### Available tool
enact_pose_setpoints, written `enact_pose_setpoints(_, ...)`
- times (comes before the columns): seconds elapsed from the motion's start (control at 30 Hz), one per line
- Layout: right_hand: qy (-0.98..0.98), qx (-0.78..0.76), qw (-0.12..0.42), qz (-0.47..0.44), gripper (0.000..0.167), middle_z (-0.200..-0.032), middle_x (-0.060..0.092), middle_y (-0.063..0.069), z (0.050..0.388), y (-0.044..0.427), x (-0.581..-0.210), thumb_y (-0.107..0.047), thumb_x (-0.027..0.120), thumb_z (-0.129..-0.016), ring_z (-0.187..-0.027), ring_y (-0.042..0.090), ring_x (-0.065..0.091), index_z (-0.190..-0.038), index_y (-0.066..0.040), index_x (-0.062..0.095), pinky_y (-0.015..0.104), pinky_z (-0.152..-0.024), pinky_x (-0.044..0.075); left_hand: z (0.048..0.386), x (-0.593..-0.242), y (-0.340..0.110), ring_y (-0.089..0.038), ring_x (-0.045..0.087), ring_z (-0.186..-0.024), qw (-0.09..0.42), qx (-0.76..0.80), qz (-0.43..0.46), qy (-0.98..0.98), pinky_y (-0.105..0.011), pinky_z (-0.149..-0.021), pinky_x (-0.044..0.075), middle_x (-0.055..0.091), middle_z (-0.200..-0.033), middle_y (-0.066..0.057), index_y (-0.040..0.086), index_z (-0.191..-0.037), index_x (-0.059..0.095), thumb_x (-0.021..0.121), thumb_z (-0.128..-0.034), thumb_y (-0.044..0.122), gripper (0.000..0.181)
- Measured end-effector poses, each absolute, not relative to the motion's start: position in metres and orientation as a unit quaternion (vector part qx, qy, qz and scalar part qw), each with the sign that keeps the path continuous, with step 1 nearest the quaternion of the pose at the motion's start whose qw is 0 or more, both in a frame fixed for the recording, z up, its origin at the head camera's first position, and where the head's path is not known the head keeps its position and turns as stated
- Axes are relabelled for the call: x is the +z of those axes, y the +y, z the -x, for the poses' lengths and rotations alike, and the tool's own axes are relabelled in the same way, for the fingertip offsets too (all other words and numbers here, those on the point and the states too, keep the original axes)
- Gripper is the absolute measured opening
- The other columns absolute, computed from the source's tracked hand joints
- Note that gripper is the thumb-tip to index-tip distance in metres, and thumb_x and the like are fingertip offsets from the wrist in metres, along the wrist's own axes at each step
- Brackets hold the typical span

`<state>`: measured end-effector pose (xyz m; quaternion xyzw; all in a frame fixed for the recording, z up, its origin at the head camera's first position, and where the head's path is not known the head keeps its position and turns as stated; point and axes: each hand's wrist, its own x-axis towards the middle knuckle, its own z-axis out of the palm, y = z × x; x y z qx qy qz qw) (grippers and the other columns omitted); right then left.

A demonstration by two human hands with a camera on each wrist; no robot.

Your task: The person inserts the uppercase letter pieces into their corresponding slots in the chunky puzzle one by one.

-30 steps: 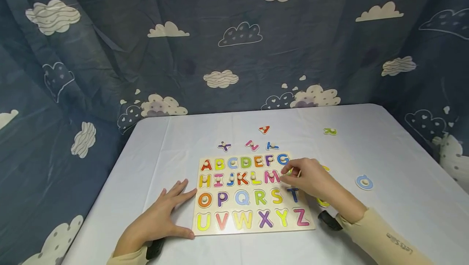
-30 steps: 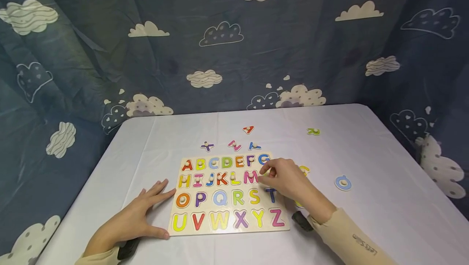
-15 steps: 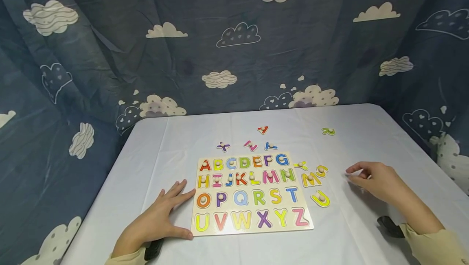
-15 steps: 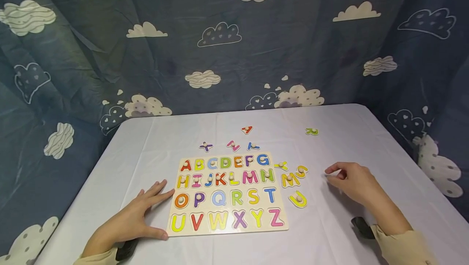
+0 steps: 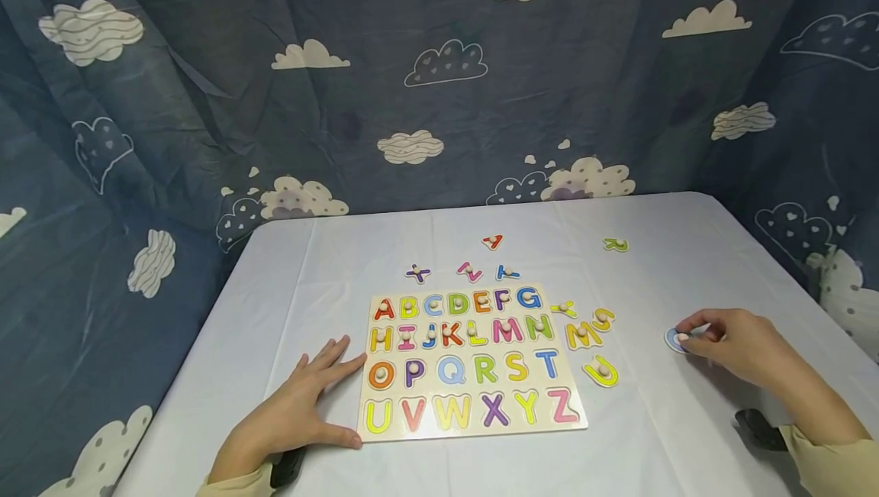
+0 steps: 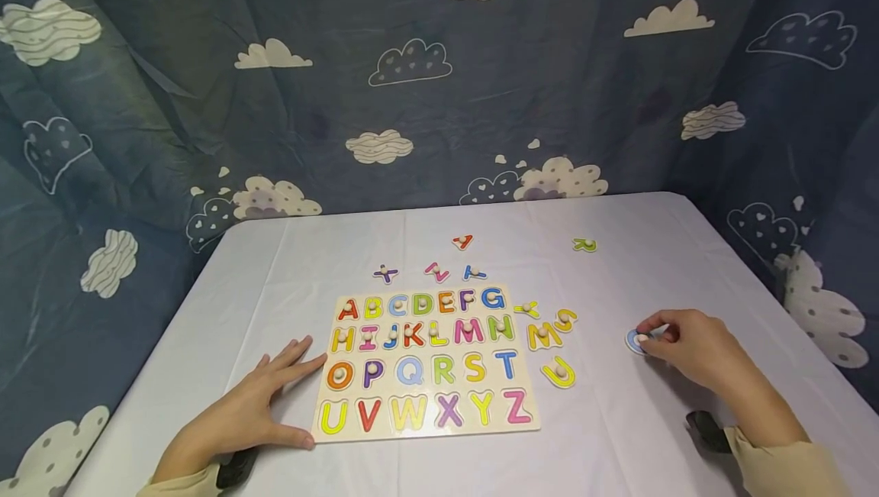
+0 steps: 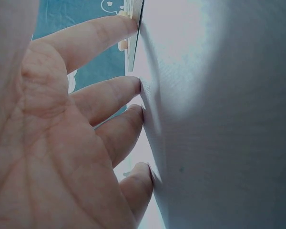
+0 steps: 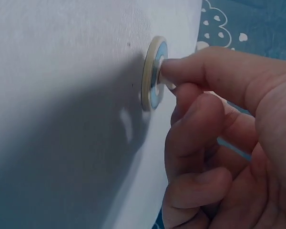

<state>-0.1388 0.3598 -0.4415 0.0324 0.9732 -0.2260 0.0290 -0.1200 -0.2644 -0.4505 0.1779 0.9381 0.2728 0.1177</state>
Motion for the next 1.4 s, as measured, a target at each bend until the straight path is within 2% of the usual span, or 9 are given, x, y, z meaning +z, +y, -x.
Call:
enact_pose_setpoints(0.17, 0.976, -0.215, 0.016, -0.013, 0.020, -0.075, 0.054, 0.000, 0.139, 0.360, -0.443, -0.019, 0.078, -0.095, -0.068, 0.015, 0.044, -0.103, -0.001, 0.078, 0.027, -0.054, 0.029, 0.120, -0.452, -0.265, -0.043, 0.020, -0.167, 0.118, 0.268, -0.171, 0.941, -0.075, -0.131, 0.010, 0.030, -0.178, -0.013, 0.025, -0.159, 0.055, 0.098, -0.0563, 0.067, 0.119)
enact_pose_setpoints(0.3, 0.978, -0.208, 0.002, -0.013, 0.023, -0.072, 0.052, -0.001, 0.140, 0.358, -0.445, -0.023, 0.078, -0.095, -0.067, 0.014, 0.043, -0.097, -0.001, 0.077, 0.027, -0.054, 0.028, 0.119, -0.453, -0.266, -0.043, 0.021, -0.166, 0.115, 0.268, -0.174, 0.941, -0.075, -0.130, 0.011, 0.030, -0.178, -0.013, 0.024, -0.159, 0.055, 0.098, -0.0562, 0.068, 0.119)
enact_pose_setpoints(0.57, 0.980, -0.196, -0.021, -0.004, 0.029, -0.070, 0.053, -0.002, 0.147, 0.354, -0.448, -0.032, 0.081, -0.094, -0.067, 0.013, 0.045, -0.083, -0.007, 0.072, 0.026, -0.057, 0.029, 0.117, -0.452, -0.267, -0.045, 0.021, -0.166, 0.114, 0.283, -0.180, 0.935, -0.076, -0.130, 0.011, 0.031, -0.177, -0.015, 0.024, -0.159, 0.055, 0.099, -0.0567, 0.065, 0.118)
enact_pose_setpoints(0.83, 0.977, -0.211, -0.006, 0.009, 0.024, -0.074, 0.055, -0.003, 0.148, 0.356, -0.443, -0.027, 0.082, -0.094, -0.064, 0.008, 0.043, -0.096, -0.004, 0.075, 0.025, -0.056, 0.031, 0.117, -0.448, -0.265, -0.045, 0.021, -0.166, 0.115, 0.276, -0.179, 0.937, -0.077, -0.129, 0.011, 0.030, -0.177, -0.015, 0.024, -0.160, 0.054, 0.099, -0.0576, 0.063, 0.118)
enact_pose_setpoints(1.07, 0.978, -0.209, -0.018, 0.013, 0.019, -0.073, 0.056, -0.004, 0.149, 0.350, -0.443, -0.022, 0.082, -0.092, -0.067, 0.008, 0.045, -0.093, -0.004, 0.075, 0.025, -0.057, 0.031, 0.118, -0.447, -0.263, -0.044, 0.020, -0.166, 0.121, 0.271, -0.171, 0.940, -0.076, -0.130, 0.010, 0.030, -0.178, -0.014, 0.023, -0.160, 0.054, 0.100, -0.0575, 0.062, 0.119)
enact_pose_setpoints(1.23, 0.978, -0.208, -0.015, 0.014, 0.018, -0.072, 0.057, -0.002, 0.152, 0.346, -0.441, -0.018, 0.081, -0.092, -0.068, 0.013, 0.047, -0.089, -0.001, 0.074, 0.025, -0.056, 0.032, 0.119, -0.447, -0.263, -0.045, 0.019, -0.166, 0.126, 0.275, -0.171, 0.938, -0.076, -0.130, 0.009, 0.029, -0.178, -0.015, 0.023, -0.160, 0.053, 0.100, -0.0582, 0.061, 0.118)
enact_pose_setpoints(1.4, 0.977, -0.211, -0.012, -0.004, 0.020, -0.071, 0.058, -0.002, 0.151, 0.343, -0.441, -0.020, 0.080, -0.092, -0.068, 0.014, 0.048, -0.089, -0.001, 0.075, 0.025, -0.055, 0.033, 0.119, -0.448, -0.263, -0.045, 0.019, -0.167, 0.129, 0.275, -0.171, 0.937, -0.075, -0.131, 0.009, 0.028, -0.178, -0.015, 0.024, -0.160, 0.053, 0.099, -0.0587, 0.063, 0.118)
